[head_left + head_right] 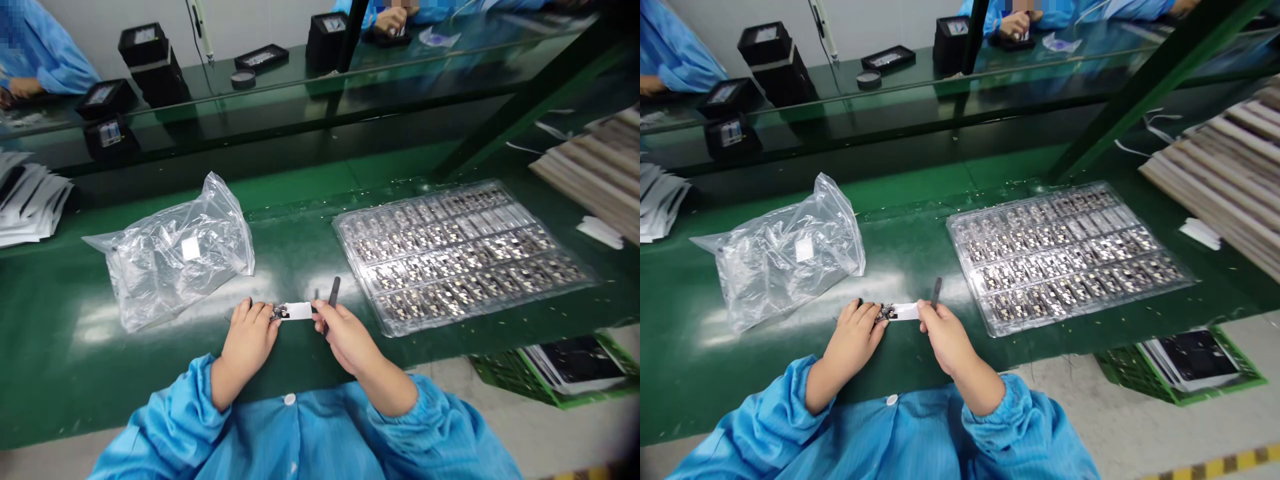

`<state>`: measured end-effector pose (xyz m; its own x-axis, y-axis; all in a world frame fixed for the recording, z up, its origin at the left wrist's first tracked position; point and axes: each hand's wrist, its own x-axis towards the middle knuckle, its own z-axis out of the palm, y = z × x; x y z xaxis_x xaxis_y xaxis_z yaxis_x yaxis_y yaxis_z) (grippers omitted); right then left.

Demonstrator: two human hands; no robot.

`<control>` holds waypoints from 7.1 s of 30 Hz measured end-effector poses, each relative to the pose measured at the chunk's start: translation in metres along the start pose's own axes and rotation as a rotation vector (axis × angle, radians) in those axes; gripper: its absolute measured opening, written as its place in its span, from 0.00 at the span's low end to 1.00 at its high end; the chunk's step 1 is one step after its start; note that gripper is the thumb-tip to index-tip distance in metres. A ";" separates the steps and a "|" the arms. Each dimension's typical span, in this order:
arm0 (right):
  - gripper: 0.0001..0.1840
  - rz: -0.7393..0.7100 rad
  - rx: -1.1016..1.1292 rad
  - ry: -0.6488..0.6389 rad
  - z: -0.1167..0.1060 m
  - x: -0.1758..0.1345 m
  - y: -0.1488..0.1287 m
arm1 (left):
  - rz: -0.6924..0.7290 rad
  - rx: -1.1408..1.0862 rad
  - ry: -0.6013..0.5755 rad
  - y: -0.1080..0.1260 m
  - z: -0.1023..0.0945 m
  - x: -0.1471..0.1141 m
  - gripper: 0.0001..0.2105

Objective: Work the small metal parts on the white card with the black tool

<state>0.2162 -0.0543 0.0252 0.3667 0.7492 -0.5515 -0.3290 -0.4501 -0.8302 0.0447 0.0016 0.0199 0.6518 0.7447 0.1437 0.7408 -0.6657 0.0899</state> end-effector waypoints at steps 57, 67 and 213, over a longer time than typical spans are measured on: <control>0.29 0.019 -0.100 -0.030 0.007 -0.012 0.002 | 0.018 0.011 -0.034 -0.013 -0.029 0.030 0.15; 0.16 -0.189 -0.360 0.014 0.016 -0.011 0.005 | 0.019 0.032 -0.104 -0.004 -0.004 0.022 0.17; 0.20 -0.050 -0.584 -0.017 0.036 0.012 -0.021 | -0.203 -0.076 0.021 0.009 0.003 0.007 0.13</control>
<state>0.1962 -0.0186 0.0388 0.3540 0.7820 -0.5131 0.2242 -0.6035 -0.7652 0.0561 0.0009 0.0185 0.4860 0.8633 0.1358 0.8416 -0.5042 0.1935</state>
